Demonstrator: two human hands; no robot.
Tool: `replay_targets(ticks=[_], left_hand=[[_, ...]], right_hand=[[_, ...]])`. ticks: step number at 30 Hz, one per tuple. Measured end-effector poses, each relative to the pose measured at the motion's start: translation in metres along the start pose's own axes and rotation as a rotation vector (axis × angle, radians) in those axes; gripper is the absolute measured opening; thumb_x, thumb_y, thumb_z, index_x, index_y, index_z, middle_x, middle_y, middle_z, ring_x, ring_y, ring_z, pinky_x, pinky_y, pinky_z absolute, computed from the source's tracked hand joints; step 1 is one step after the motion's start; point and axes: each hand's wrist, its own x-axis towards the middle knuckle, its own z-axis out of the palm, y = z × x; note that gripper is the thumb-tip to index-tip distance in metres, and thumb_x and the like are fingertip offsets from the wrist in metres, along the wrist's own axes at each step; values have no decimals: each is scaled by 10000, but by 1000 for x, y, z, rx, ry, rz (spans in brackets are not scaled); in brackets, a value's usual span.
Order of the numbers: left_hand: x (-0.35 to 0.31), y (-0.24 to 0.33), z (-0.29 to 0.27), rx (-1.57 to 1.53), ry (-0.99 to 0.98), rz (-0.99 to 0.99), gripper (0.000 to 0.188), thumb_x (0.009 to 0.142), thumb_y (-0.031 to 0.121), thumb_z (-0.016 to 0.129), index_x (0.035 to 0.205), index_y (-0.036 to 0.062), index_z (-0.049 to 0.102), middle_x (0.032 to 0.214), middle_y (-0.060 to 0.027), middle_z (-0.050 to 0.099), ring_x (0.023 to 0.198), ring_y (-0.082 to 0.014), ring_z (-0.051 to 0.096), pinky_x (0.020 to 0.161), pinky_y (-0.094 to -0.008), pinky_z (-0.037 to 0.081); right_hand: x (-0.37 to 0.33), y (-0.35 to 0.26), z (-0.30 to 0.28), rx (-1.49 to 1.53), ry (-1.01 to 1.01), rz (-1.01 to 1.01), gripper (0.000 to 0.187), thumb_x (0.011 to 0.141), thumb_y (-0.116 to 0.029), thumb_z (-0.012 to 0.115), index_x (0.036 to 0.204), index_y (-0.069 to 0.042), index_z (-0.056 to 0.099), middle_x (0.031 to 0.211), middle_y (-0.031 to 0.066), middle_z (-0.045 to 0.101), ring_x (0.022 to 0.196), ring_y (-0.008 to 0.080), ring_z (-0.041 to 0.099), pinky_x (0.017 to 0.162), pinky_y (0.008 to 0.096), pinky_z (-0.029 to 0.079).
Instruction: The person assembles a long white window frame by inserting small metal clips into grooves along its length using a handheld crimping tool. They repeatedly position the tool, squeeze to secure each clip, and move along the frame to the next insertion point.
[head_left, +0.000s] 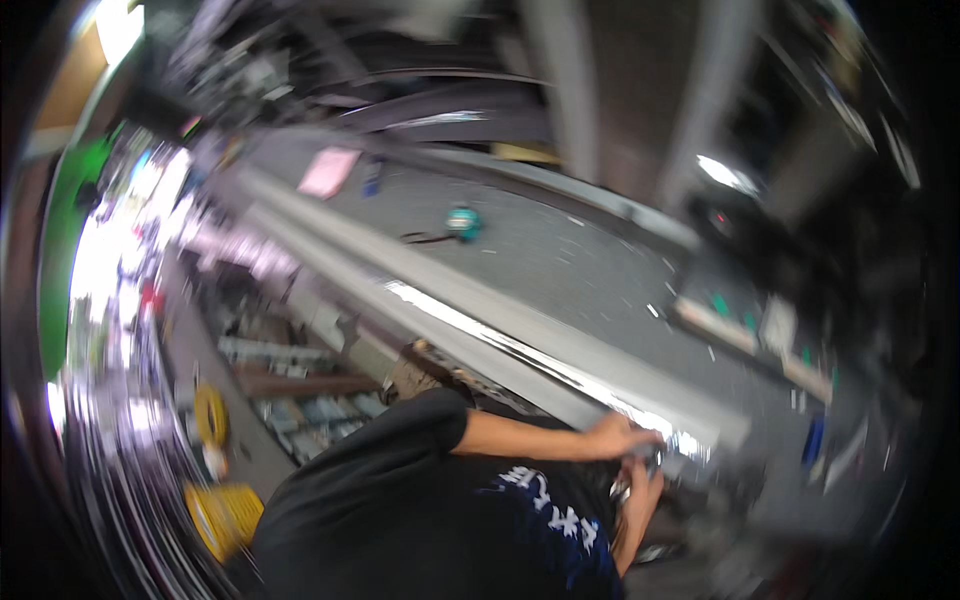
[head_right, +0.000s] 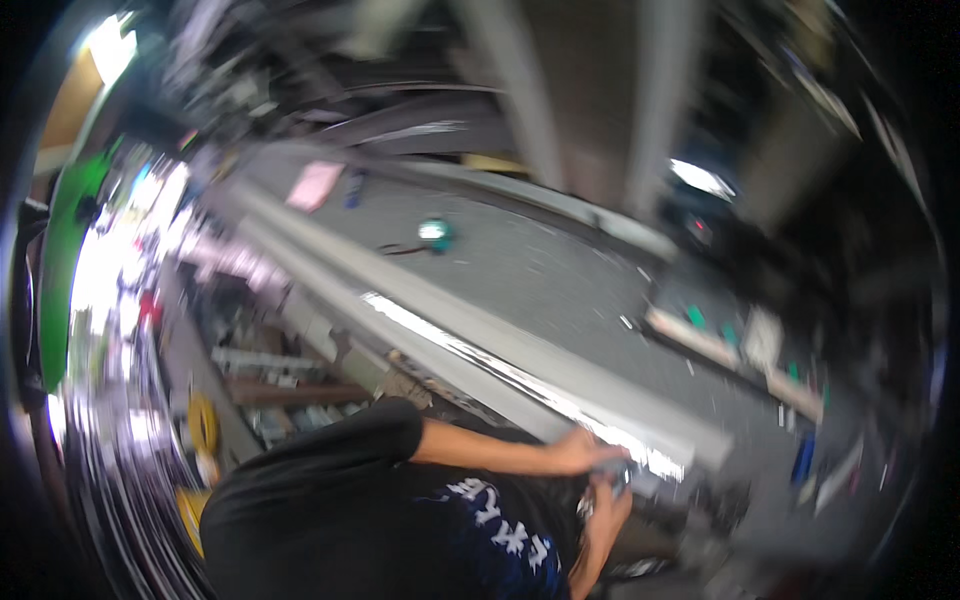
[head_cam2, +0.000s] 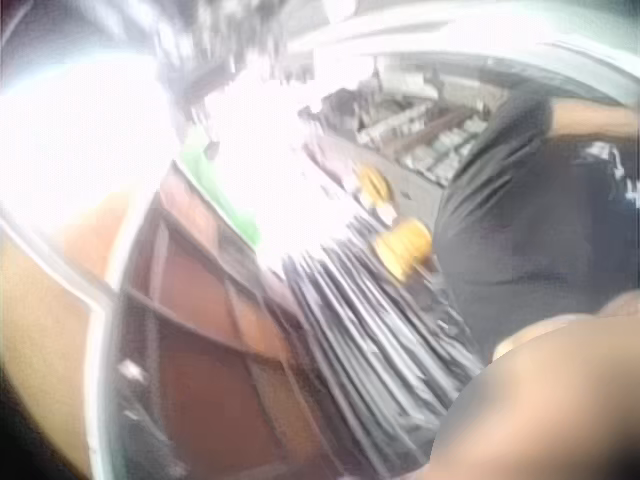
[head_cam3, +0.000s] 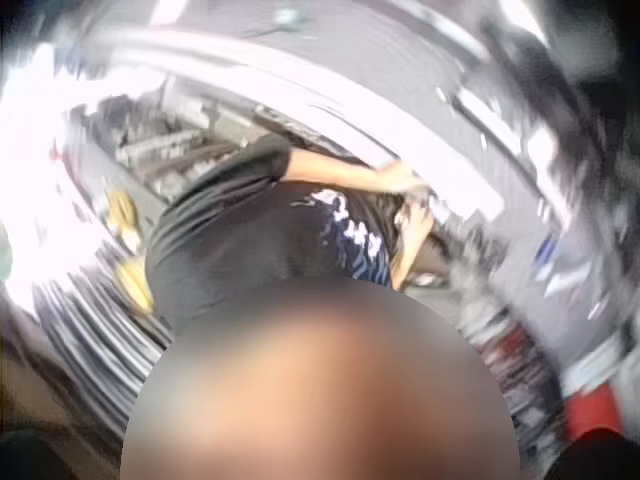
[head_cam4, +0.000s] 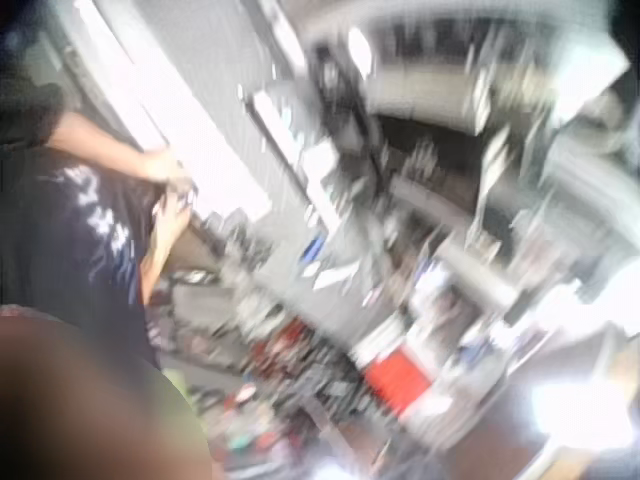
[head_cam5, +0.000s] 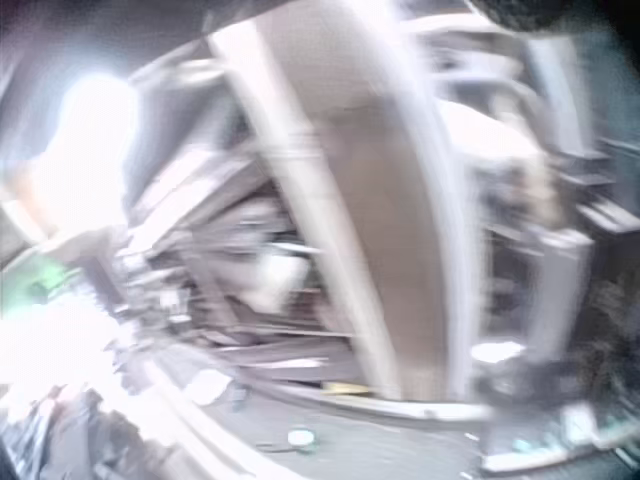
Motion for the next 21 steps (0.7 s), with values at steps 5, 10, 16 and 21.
replay_targets(ticks=[5, 10, 16, 21], left_hand=[[19, -14, 8, 23, 43, -29, 257, 900, 250, 711, 1015, 23, 742, 944, -59, 749, 857, -97, 650, 795, -270, 510], [19, -10, 10, -4, 93, 117, 295, 865, 358, 708, 890, 74, 782, 798, -46, 729, 714, -115, 622, 665, -304, 490], [10, 4, 6, 40, 83, 69, 277, 867, 343, 709, 901, 78, 782, 844, -54, 737, 768, -132, 636, 720, -307, 493], [0, 17, 3, 58, 59, -8, 255, 867, 328, 705, 894, 85, 779, 854, -45, 734, 787, -134, 638, 734, -308, 488]], right_hand=[[20, 11, -26, 86, -42, 85, 240, 887, -144, 603, 1087, -30, 535, 810, 74, 584, 619, 156, 546, 529, 289, 452], [37, 17, -36, 85, -200, 89, 264, 896, -120, 594, 1139, -24, 554, 798, 93, 594, 631, 192, 568, 520, 309, 484], [44, 19, -34, 71, -170, 101, 245, 902, -79, 576, 1140, -25, 558, 795, 90, 578, 643, 186, 551, 527, 307, 487], [51, 24, -37, 47, -146, 105, 237, 903, -73, 572, 1136, -30, 553, 800, 88, 575, 645, 184, 546, 535, 310, 487]])
